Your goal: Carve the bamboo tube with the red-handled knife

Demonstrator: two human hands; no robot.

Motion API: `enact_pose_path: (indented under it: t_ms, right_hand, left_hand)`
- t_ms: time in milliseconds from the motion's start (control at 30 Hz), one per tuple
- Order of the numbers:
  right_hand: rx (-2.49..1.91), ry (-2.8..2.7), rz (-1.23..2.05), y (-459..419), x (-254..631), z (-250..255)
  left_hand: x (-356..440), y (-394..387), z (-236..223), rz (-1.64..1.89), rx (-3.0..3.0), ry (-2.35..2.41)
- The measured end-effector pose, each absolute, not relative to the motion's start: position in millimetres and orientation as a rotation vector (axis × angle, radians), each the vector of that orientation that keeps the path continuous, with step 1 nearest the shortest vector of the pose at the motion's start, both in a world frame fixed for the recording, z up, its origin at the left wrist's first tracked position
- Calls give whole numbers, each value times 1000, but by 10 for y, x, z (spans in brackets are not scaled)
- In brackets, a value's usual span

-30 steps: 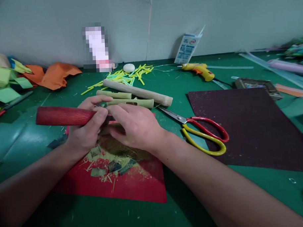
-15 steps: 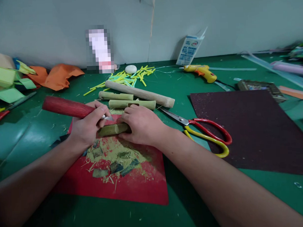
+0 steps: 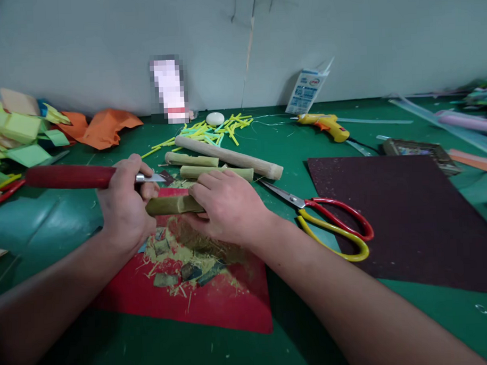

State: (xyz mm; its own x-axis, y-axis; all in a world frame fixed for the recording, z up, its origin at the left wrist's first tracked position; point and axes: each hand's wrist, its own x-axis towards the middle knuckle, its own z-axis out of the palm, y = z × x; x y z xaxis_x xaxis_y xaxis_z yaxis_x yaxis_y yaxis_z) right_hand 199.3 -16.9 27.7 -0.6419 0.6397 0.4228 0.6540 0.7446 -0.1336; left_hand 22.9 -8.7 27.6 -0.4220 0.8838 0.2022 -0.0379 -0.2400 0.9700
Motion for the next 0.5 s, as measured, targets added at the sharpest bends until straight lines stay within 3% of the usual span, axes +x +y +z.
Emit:
enact_pose_path:
  t_ms: [500]
  right_hand:
    - [-1054,-2410,71,-262,1911,310]
  left_hand:
    - [177,-1,206,1851,914,1319]
